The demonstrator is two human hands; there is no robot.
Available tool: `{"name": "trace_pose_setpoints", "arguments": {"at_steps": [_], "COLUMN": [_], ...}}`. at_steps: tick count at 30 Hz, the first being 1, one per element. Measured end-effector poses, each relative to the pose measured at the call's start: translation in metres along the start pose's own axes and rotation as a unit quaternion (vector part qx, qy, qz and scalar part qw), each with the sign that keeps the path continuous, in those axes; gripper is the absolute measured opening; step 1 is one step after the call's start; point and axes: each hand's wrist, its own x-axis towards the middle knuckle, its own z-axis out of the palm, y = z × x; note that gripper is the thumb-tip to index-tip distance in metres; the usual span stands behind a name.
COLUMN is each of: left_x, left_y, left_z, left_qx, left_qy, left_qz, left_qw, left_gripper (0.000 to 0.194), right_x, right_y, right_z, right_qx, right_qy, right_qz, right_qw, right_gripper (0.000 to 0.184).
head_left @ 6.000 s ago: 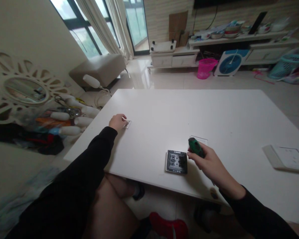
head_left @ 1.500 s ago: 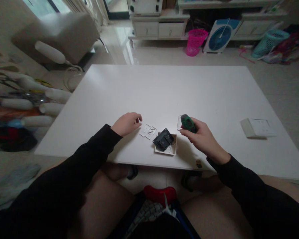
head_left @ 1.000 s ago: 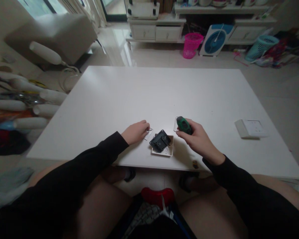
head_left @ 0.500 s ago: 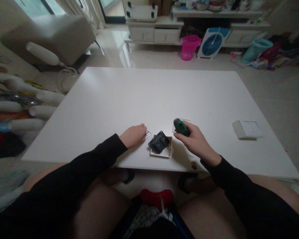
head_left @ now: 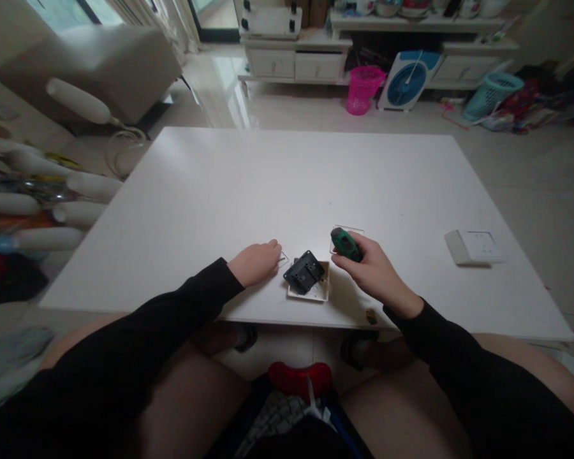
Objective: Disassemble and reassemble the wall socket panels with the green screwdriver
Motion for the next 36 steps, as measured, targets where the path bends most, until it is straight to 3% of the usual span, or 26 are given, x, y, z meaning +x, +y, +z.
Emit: {"name": "trace_pose_setpoints", "arguments": {"at_steps": [15,26,36], "left_x": [-0.001,0.0,0.002], "left_y": [-0.005,-0.004,-0.01], "left_z": [-0.006,0.001,-0.008], "left_qx": [-0.019,-0.01,-0.107], "left_qy": [0.006,-0.003,0.007], "left_qz": [0.01,0.001,-0.034], "left_qw": [1.0,1.0,0.994], "left_gripper": [0.019,0.022,0.015], "right_x": [0.0,-0.001,-0.001], "right_y": [0.001,0.002,0.0], "right_z": [0.001,0.002,0.002], "right_qx": [-0.014,-0.015,-0.019], "right_qy": [0.0,-0.001,-0.002], "right_qz": [0.005,0.001,0.001], "right_qw": [1.0,1.0,1.0], "right_gripper": [0.008,0.009,0.01]}}
